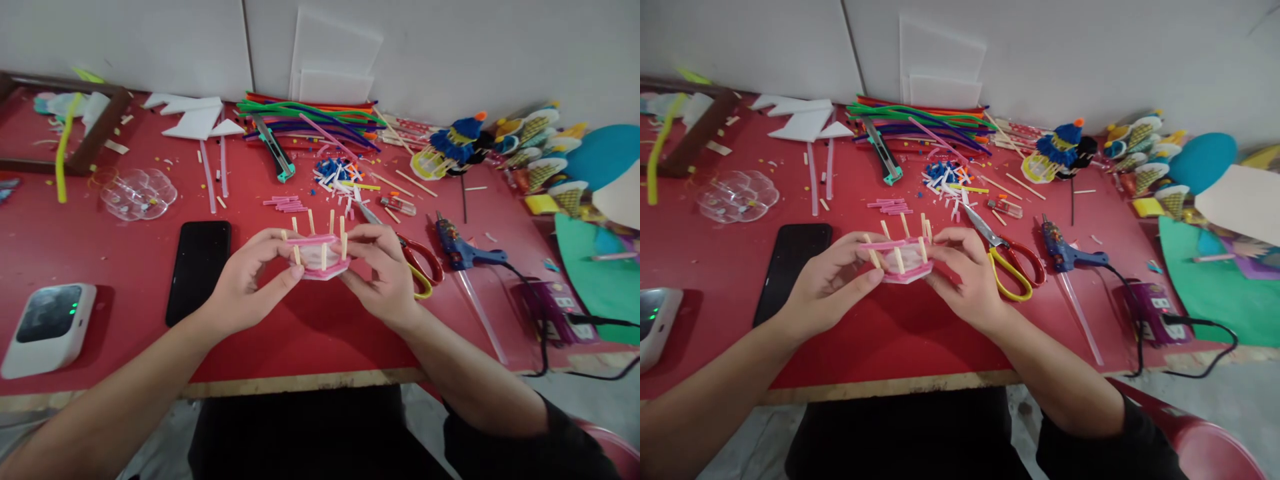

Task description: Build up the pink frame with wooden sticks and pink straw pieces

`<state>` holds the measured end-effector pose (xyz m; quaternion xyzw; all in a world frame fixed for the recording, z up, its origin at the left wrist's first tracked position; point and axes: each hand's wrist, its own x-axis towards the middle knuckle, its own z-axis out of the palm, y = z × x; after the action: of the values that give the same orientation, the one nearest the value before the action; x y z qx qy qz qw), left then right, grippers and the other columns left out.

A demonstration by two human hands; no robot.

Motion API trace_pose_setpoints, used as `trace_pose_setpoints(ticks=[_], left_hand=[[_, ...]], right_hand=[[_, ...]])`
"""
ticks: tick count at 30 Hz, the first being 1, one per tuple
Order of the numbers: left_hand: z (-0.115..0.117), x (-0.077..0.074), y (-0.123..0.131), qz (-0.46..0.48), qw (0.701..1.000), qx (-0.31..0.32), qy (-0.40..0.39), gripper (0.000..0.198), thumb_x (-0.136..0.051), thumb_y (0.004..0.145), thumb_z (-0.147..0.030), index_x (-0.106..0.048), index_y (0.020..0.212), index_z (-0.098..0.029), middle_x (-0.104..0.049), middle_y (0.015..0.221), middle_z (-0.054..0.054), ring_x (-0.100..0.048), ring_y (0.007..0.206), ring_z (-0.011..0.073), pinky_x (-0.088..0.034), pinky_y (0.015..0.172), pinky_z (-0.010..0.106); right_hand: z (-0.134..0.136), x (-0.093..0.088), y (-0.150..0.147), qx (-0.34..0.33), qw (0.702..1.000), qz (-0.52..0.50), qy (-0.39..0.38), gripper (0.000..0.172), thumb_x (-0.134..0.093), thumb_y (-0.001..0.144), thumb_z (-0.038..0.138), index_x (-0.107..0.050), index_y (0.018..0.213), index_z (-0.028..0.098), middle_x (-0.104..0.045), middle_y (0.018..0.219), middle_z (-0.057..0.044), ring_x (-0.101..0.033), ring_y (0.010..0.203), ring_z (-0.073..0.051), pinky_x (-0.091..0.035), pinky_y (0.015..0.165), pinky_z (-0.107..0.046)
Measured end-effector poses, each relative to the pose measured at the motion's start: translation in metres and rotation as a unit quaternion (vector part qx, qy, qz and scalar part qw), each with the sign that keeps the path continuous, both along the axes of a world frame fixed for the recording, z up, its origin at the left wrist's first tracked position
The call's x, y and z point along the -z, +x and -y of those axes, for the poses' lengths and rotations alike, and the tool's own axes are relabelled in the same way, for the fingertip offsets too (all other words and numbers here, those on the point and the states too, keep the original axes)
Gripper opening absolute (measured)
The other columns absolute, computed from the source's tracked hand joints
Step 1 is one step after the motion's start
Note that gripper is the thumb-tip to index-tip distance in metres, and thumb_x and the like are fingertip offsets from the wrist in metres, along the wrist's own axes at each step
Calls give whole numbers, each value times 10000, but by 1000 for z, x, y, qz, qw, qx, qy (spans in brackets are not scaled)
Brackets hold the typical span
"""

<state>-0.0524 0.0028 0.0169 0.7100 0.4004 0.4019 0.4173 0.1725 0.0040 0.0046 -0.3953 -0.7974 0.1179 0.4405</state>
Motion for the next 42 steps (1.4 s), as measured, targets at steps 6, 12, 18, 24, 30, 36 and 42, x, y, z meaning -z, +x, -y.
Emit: trace_pose_setpoints(ticks=[6,12,18,24,30,36,42], left_hand=[[6,2,0,-17,995,-61,80,381,-562,880,-255,-499,1256,-244,-511,1335,117,-553,1196,252,-496,1004,427],[4,-1,0,-192,906,-96,366,710,-735,759,-470,-464,1353,-192,-573,1285,146,-547,1172,315,-428,1012,479],[2,4,1,-221,886,-124,389,619,-675,784,-617,-589,1267,-238,-678,1079,94,-614,986,283,-450,887,438],[2,1,0,-222,885,-119,390,507,-665,804,-595,-620,1210,-295,-687,1031,69,-610,943,274,-464,854,447],[2,0,2,-209,888,-112,395,426,-701,808,-496,-627,1147,-248,-681,1014,87,-604,944,273,-474,857,438],[2,0,1,-214,888,-115,391,421,-722,783,-495,-621,1134,-285,-684,1020,59,-614,932,264,-481,845,438],[3,-1,2,-207,892,-111,386,425,-755,760,-446,-621,1118,-261,-675,1031,76,-617,914,258,-476,856,442]], right_hand=[[3,-3,2,20,1000,12,21,112,-582,910,193,-689,918,226,-559,1023,-57,-587,935,-192,-526,770,-383],[5,-1,0,1,998,37,53,125,-610,883,166,-692,947,235,-575,995,-56,-584,912,-194,-518,748,-361],[8,-1,-4,-25,996,50,67,151,-605,882,121,-670,961,231,-593,974,-53,-590,894,-192,-506,761,-360],[9,-2,-4,-21,995,66,65,142,-582,901,143,-650,971,245,-603,968,-39,-590,876,-186,-496,757,-367],[10,0,-4,-19,996,70,60,119,-583,900,156,-660,924,243,-595,983,-39,-584,883,-185,-493,770,-367],[10,1,-4,-20,995,72,63,121,-581,897,150,-659,913,241,-593,991,-39,-584,892,-185,-496,773,-366],[10,1,-3,-20,995,73,63,121,-586,895,142,-656,919,237,-595,994,-42,-583,897,-182,-494,772,-361]])
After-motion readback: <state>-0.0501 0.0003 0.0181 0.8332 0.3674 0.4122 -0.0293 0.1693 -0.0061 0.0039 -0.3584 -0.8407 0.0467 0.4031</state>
